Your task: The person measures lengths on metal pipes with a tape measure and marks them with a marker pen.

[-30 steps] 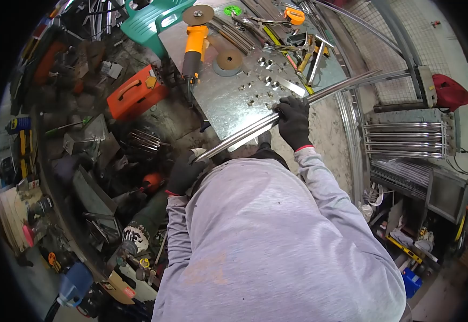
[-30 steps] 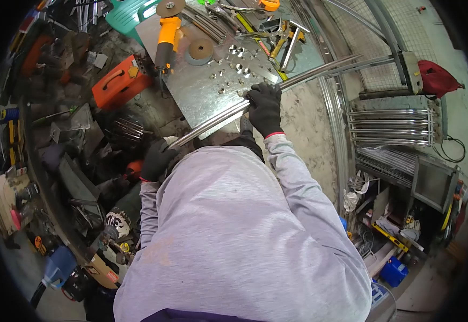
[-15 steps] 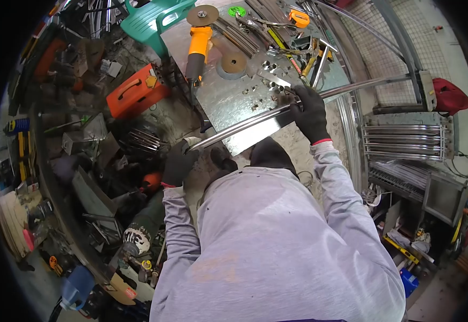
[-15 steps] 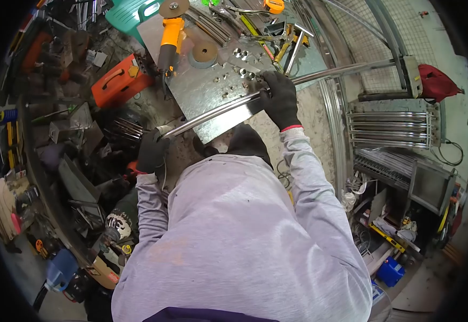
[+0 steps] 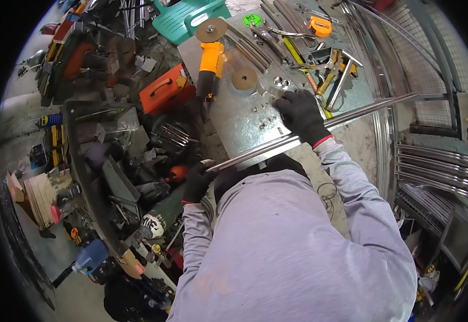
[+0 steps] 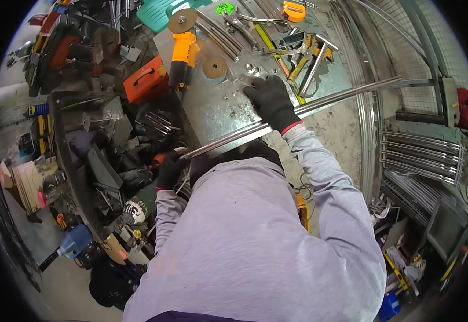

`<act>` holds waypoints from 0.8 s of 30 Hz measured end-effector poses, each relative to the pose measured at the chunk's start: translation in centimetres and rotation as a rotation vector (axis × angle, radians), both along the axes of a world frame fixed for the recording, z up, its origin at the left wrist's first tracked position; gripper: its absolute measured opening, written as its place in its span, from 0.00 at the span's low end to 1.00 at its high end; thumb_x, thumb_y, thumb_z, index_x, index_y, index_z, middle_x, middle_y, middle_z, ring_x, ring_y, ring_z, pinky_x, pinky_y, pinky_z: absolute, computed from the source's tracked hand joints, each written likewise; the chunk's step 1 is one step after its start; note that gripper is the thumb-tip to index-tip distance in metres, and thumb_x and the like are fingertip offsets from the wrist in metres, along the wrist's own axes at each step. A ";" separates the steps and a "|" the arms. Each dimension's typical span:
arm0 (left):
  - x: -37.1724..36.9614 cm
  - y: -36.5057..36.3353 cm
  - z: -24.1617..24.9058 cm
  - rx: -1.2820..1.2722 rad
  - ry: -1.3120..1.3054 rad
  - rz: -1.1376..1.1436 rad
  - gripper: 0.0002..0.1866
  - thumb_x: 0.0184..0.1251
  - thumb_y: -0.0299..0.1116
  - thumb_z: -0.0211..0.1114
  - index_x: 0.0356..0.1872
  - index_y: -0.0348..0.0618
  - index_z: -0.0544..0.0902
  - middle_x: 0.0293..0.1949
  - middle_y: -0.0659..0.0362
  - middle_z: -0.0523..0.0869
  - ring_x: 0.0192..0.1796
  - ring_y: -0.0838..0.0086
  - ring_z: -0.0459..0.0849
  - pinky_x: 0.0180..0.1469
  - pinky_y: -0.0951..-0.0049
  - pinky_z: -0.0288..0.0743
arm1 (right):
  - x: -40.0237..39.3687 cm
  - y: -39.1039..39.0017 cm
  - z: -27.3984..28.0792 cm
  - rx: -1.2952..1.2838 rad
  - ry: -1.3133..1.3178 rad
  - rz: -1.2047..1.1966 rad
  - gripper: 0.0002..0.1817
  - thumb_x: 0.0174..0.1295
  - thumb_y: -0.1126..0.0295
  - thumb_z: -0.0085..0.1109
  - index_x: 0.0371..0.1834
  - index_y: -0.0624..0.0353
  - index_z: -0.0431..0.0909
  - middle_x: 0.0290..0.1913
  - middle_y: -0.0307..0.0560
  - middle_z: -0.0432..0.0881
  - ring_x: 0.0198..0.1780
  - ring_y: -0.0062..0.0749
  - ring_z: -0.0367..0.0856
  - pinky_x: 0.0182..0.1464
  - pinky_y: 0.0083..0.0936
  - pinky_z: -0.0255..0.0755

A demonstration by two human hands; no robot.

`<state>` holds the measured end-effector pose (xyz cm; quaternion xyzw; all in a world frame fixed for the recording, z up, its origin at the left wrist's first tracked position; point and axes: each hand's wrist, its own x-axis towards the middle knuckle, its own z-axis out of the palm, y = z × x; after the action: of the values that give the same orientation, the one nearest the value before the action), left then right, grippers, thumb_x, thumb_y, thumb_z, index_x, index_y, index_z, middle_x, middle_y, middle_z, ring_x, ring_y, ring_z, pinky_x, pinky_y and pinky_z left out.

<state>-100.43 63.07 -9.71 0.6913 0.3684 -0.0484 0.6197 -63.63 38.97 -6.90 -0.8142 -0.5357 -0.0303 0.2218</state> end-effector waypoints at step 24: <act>-0.2 -1.7 -0.8 0.034 -0.087 0.172 0.22 0.72 0.36 0.76 0.62 0.35 0.86 0.48 0.60 0.90 0.47 0.78 0.85 0.52 0.72 0.81 | 9.3 5.5 2.3 0.101 0.006 0.066 0.14 0.52 0.68 0.76 0.43 0.53 0.88 0.43 0.48 0.89 0.45 0.55 0.88 0.48 0.47 0.80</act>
<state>-100.62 61.41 -10.47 0.6691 0.3997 0.0414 0.6251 -54.32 44.43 -4.65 -0.7841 -0.5593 -0.0474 0.2650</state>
